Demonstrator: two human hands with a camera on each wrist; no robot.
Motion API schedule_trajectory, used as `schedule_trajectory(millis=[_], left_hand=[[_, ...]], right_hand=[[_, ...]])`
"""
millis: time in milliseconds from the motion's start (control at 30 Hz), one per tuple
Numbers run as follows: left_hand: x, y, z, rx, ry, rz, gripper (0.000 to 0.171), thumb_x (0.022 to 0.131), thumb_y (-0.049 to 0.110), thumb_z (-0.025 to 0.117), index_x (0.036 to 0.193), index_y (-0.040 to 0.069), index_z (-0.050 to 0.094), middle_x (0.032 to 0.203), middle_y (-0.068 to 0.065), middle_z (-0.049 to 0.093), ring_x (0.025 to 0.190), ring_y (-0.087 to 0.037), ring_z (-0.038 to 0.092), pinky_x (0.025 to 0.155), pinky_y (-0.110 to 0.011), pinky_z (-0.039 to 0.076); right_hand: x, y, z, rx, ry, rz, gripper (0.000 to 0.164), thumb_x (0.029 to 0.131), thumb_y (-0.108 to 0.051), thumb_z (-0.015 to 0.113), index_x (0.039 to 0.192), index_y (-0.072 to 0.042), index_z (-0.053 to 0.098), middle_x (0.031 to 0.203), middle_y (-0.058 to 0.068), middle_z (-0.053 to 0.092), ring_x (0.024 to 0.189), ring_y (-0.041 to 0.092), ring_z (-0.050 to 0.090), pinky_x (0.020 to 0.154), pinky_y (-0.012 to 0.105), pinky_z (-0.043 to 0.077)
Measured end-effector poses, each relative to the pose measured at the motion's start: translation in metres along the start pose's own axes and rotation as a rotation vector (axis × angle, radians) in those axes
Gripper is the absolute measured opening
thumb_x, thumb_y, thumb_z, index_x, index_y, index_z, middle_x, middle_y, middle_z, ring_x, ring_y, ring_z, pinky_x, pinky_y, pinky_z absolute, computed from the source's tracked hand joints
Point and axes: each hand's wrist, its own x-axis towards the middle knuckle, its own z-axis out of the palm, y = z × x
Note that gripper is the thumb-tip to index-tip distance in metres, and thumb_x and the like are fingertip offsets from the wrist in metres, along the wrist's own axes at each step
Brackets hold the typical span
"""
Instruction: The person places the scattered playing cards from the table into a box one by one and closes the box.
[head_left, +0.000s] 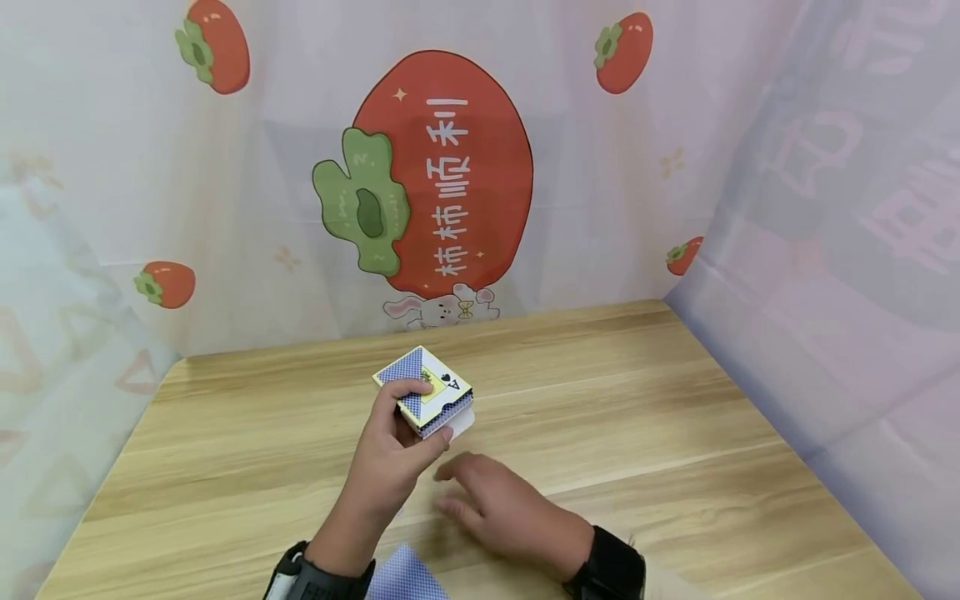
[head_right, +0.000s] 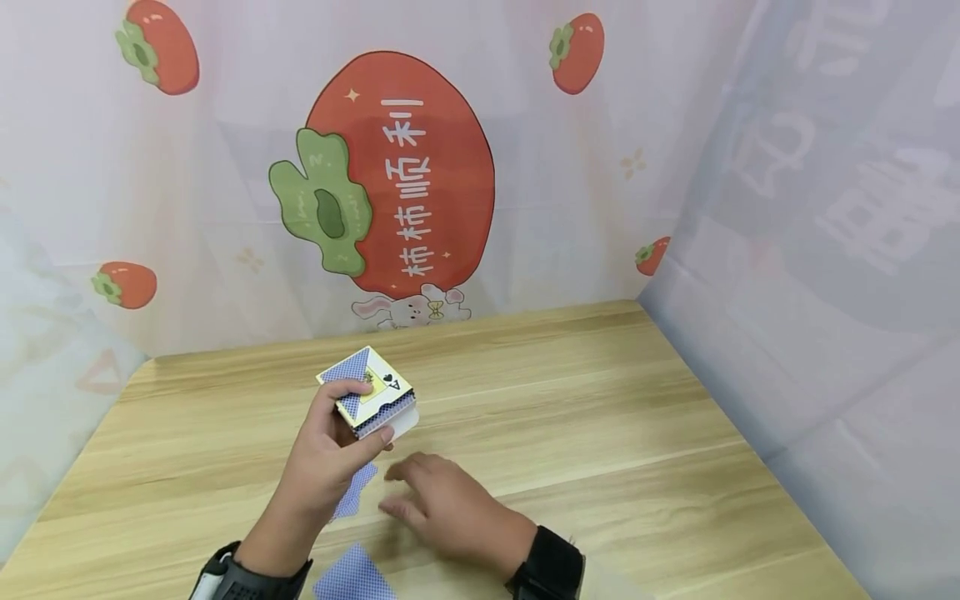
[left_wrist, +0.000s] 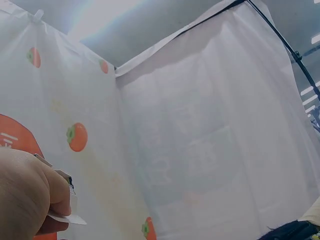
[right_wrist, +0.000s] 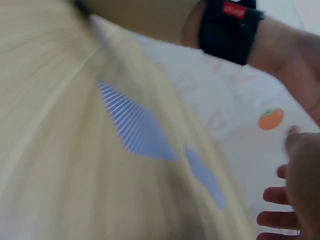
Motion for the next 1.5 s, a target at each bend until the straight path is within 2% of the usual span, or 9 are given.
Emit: schedule_trajectory(millis=[200,367,500,700,833,1000,1167,1300,1500], left_hand=[[-0.001,0.002,-0.001,0.004,-0.016,-0.017,0.054,0.087,-0.015,0.063,0.132,0.004,0.04,0.145,-0.029,0.039,0.116,-0.036,0.056,0.077,-0.024,0.057],[-0.002,0.005,-0.002,0.008,-0.018,-0.022,0.054,0.087,-0.014,0.063,0.132,0.005,0.04,0.145,-0.029,0.039,0.117,-0.036,0.055,0.078,-0.024,0.056],[-0.003,0.007,-0.001,0.008,-0.011,-0.025,0.054,0.087,-0.014,0.062,0.132,0.005,0.04,0.144,-0.028,0.041,0.115,-0.035,0.056,0.077,-0.024,0.057],[-0.003,0.009,-0.001,-0.002,-0.012,-0.039,0.055,0.088,-0.013,0.064,0.134,0.007,0.04,0.145,-0.027,0.041,0.117,-0.035,0.056,0.079,-0.025,0.057],[-0.003,0.009,-0.001,-0.02,-0.013,-0.039,0.055,0.088,-0.013,0.063,0.134,0.006,0.04,0.143,-0.027,0.042,0.116,-0.034,0.056,0.079,-0.025,0.057],[-0.003,0.008,-0.003,-0.014,-0.014,-0.018,0.057,0.086,-0.015,0.063,0.134,0.005,0.039,0.144,-0.028,0.041,0.117,-0.036,0.055,0.078,-0.025,0.057],[-0.003,0.008,-0.004,-0.007,-0.021,-0.016,0.058,0.086,-0.014,0.064,0.134,0.005,0.038,0.147,-0.027,0.039,0.124,-0.037,0.053,0.085,-0.024,0.056],[-0.003,0.007,-0.005,-0.037,-0.027,-0.003,0.057,0.086,-0.016,0.063,0.134,0.003,0.038,0.148,-0.028,0.038,0.127,-0.037,0.05,0.09,-0.024,0.055],[-0.002,0.005,-0.006,-0.05,-0.03,0.013,0.056,0.086,-0.016,0.062,0.133,0.002,0.037,0.146,-0.028,0.04,0.123,-0.036,0.052,0.088,-0.025,0.055]], right_hand=[[-0.012,0.016,0.008,-0.286,-0.109,-0.276,0.033,0.098,-0.029,0.068,0.129,-0.021,0.063,0.137,0.0,0.057,0.13,0.015,0.052,0.108,0.032,0.045],[-0.011,0.019,0.013,-0.34,-0.184,-0.317,0.043,0.097,-0.034,0.068,0.138,-0.027,0.058,0.152,0.0,0.048,0.144,0.025,0.04,0.119,0.04,0.034],[-0.003,0.01,0.022,-0.363,-0.242,-0.389,0.045,0.102,-0.039,0.059,0.145,-0.03,0.052,0.159,-0.002,0.039,0.15,0.027,0.03,0.121,0.044,0.03],[0.016,-0.003,0.035,-0.424,-0.329,-0.459,0.069,0.097,-0.061,0.053,0.157,-0.034,0.033,0.168,-0.006,0.014,0.154,0.012,0.001,0.123,0.044,0.023],[0.037,-0.005,0.041,-0.451,-0.334,-0.496,0.074,0.095,-0.062,0.056,0.158,-0.031,0.032,0.166,-0.008,0.019,0.152,0.005,0.004,0.125,0.036,0.014],[0.066,-0.001,0.047,-0.428,-0.344,-0.449,0.054,0.097,-0.055,0.06,0.142,-0.027,0.054,0.141,-0.017,0.052,0.134,-0.003,0.035,0.119,0.021,0.021],[0.081,0.012,0.048,-0.375,-0.316,-0.335,0.035,0.101,-0.05,0.057,0.124,-0.025,0.065,0.121,-0.018,0.062,0.119,-0.003,0.047,0.11,0.019,0.035],[0.08,0.025,0.043,-0.362,-0.253,-0.269,0.033,0.101,-0.044,0.058,0.125,-0.022,0.064,0.128,-0.015,0.06,0.123,0.0,0.046,0.111,0.022,0.036],[0.07,0.038,0.034,-0.465,-0.198,-0.301,0.048,0.102,-0.04,0.06,0.143,-0.017,0.052,0.145,-0.006,0.052,0.127,0.005,0.045,0.112,0.026,0.038]])
